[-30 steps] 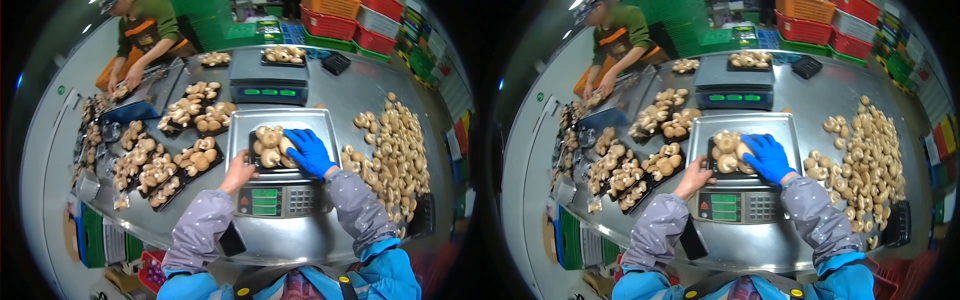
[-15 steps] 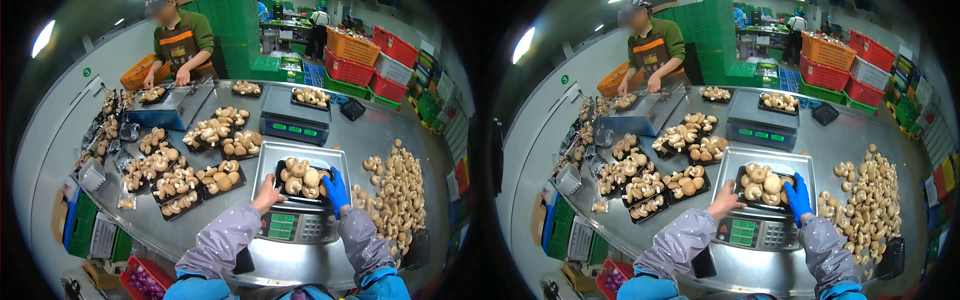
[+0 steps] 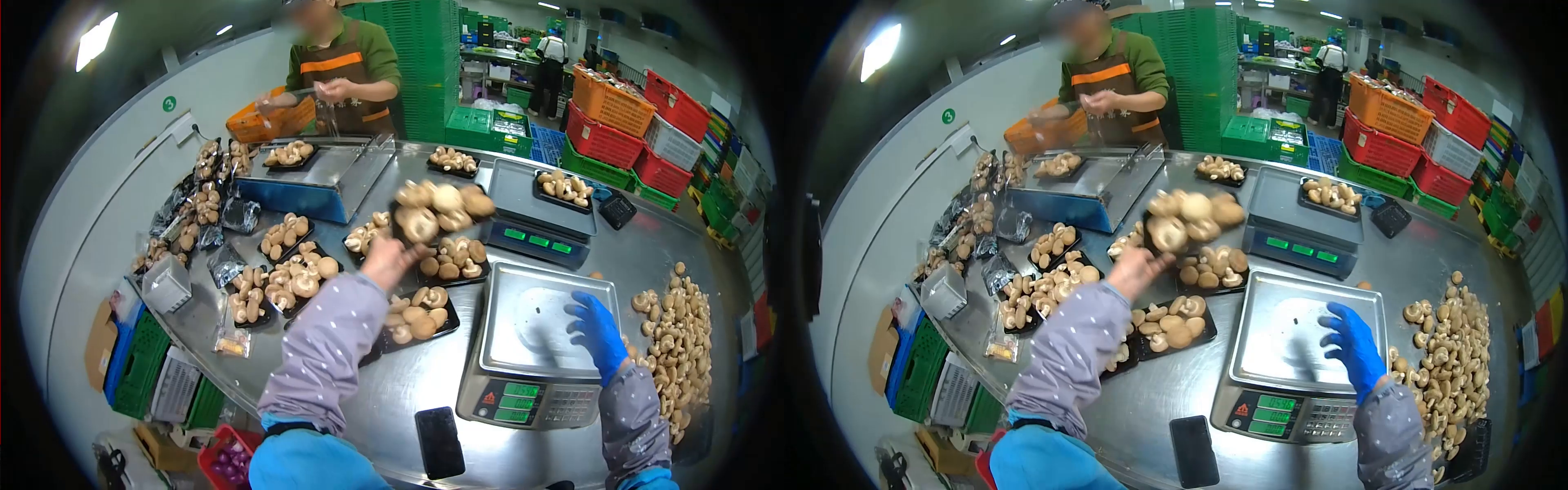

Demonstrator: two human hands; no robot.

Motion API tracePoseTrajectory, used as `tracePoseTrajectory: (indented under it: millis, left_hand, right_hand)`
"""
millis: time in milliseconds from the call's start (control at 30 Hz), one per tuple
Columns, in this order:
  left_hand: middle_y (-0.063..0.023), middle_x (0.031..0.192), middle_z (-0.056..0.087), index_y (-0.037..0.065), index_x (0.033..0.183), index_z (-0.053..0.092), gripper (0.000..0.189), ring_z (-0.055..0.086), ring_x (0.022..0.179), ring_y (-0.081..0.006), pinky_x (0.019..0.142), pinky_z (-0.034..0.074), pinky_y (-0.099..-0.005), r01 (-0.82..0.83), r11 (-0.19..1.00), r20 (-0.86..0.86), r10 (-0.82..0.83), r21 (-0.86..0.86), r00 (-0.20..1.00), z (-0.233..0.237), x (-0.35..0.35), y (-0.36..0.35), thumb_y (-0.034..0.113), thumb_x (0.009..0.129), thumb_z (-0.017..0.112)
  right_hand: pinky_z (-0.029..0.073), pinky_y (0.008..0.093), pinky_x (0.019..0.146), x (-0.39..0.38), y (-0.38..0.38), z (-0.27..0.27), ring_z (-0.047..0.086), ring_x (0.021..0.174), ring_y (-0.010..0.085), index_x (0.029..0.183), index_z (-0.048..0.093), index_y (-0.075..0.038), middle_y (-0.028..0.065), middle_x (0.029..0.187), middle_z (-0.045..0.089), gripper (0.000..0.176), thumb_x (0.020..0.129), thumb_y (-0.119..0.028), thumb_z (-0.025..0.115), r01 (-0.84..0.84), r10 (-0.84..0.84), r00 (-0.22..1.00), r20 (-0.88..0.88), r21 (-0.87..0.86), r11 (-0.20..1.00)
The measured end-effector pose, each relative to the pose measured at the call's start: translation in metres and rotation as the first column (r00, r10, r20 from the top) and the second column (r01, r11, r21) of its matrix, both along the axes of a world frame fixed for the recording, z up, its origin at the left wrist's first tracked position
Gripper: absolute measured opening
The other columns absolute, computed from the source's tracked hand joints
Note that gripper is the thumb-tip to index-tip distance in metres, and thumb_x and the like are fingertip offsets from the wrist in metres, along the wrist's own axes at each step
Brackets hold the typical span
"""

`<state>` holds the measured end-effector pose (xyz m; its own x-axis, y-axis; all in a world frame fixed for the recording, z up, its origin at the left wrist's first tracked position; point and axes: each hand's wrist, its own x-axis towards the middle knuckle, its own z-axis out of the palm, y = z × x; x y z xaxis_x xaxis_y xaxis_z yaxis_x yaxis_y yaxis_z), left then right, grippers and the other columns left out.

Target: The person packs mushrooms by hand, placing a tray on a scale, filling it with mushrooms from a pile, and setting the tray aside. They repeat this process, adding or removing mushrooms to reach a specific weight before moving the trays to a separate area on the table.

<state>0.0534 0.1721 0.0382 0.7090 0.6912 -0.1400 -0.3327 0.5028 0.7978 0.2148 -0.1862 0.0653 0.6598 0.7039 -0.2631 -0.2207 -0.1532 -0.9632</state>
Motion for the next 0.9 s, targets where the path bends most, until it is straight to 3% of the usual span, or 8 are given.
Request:
tracePoseTrajectory:
  millis: [367, 433, 500, 533, 800, 833, 867, 900]
  left_hand:
    - [-0.0194, 0.125, 0.02, 0.01, 0.131, 0.006, 0.066, 0.043, 0.103, -0.0363, 0.076, 0.055, -0.0432, -0.593, 0.805, -0.022, 0.593, 0.019, 0.805, -0.016, -0.035, 0.183, -0.013, 0.072, 0.026]
    - [-0.0245, 0.114, 0.038, 0.001, 0.122, 0.032, 0.044, 0.048, 0.093, -0.0369, 0.07, 0.053, -0.0438, -0.729, 0.683, -0.042, 0.728, -0.029, 0.684, -0.025, -0.024, 0.196, -0.003, 0.079, 0.042]
    - [-0.0261, 0.079, 0.05, -0.002, 0.081, 0.05, 0.034, 0.052, 0.077, -0.0421, 0.066, 0.046, -0.0467, -0.14, 0.361, -0.269, 0.857, 0.922, 0.441, -0.04, -0.042, 0.216, 0.032, 0.078, 0.052]
    - [-0.0269, 0.062, 0.055, -0.004, 0.06, 0.059, 0.056, 0.053, 0.07, -0.0447, 0.064, 0.042, -0.0481, 0.398, 0.06, -0.191, 0.935, 0.915, 0.298, -0.047, -0.045, 0.225, 0.05, 0.077, 0.056]
    - [-0.027, 0.087, 0.059, -0.007, 0.096, 0.057, 0.041, 0.057, 0.084, -0.0401, 0.074, 0.046, -0.0404, 0.035, 0.074, -0.082, 0.898, 0.997, 0.431, -0.071, -0.019, 0.257, 0.031, 0.08, 0.061]
    - [-0.0242, 0.095, 0.059, -0.008, 0.105, 0.051, 0.044, 0.058, 0.09, -0.0325, 0.076, 0.046, -0.0377, 0.042, 0.156, -0.157, 0.863, 0.987, 0.481, -0.075, -0.015, 0.261, 0.025, 0.079, 0.065]
    - [-0.0226, 0.092, 0.059, -0.01, 0.104, 0.05, 0.043, 0.058, 0.089, -0.0269, 0.073, 0.047, -0.0345, -0.479, 0.593, 0.036, 0.604, 0.648, 0.796, -0.146, -0.008, 0.342, 0.022, 0.079, 0.065]
    - [-0.0211, 0.092, 0.059, -0.01, 0.105, 0.049, 0.043, 0.058, 0.086, -0.0246, 0.073, 0.047, -0.0324, -0.454, 0.712, 0.039, 0.517, 0.535, 0.855, -0.156, -0.004, 0.347, 0.021, 0.08, 0.064]
  right_hand:
    - [0.043, 0.0248, 0.057, -0.014, -0.106, -0.02, 0.053, 0.066, 0.0121, 0.11, 0.05, -0.011, 0.0055, 0.092, 0.056, 0.032, 0.086, -0.031, 0.045, 0.347, -0.359, 0.933, 0.029, -0.337, 0.875]
    - [0.043, 0.0247, 0.055, -0.011, -0.126, -0.028, 0.054, 0.065, 0.0123, 0.109, 0.051, -0.011, 0.0051, 0.09, 0.057, 0.031, 0.086, -0.03, 0.045, 0.376, -0.401, 0.916, 0.003, -0.352, 0.857]
    - [0.045, 0.0251, 0.053, -0.016, -0.132, -0.025, 0.056, 0.067, 0.013, 0.107, 0.052, -0.009, 0.0038, 0.086, 0.059, 0.029, 0.086, -0.028, 0.046, 0.413, -0.449, 0.893, -0.015, -0.364, 0.835]
    - [0.045, 0.0251, 0.053, -0.019, -0.132, -0.024, 0.056, 0.067, 0.013, 0.107, 0.052, -0.009, 0.0038, 0.086, 0.059, 0.029, 0.086, -0.028, 0.046, 0.446, -0.479, 0.878, -0.008, -0.353, 0.822]
    - [0.047, 0.0254, 0.058, -0.025, -0.141, -0.015, 0.058, 0.068, 0.0158, 0.106, 0.054, -0.008, 0.0057, 0.088, 0.058, 0.029, 0.086, -0.028, 0.049, 0.441, -0.504, 0.858, -0.099, -0.358, 0.823]
    - [0.047, 0.0255, 0.058, -0.026, -0.142, -0.014, 0.058, 0.068, 0.0157, 0.105, 0.054, -0.008, 0.0057, 0.088, 0.058, 0.029, 0.086, -0.028, 0.049, 0.432, -0.492, 0.866, -0.087, -0.367, 0.824]
    - [0.047, 0.0255, 0.058, -0.027, -0.144, -0.013, 0.058, 0.069, 0.0156, 0.105, 0.054, -0.007, 0.0056, 0.088, 0.058, 0.029, 0.086, -0.028, 0.049, 0.421, -0.48, 0.874, -0.077, -0.376, 0.826]
    - [0.047, 0.0256, 0.058, -0.028, -0.147, -0.012, 0.058, 0.069, 0.0154, 0.104, 0.054, -0.007, 0.0061, 0.089, 0.058, 0.029, 0.086, -0.029, 0.049, 0.422, -0.48, 0.874, -0.078, -0.372, 0.827]
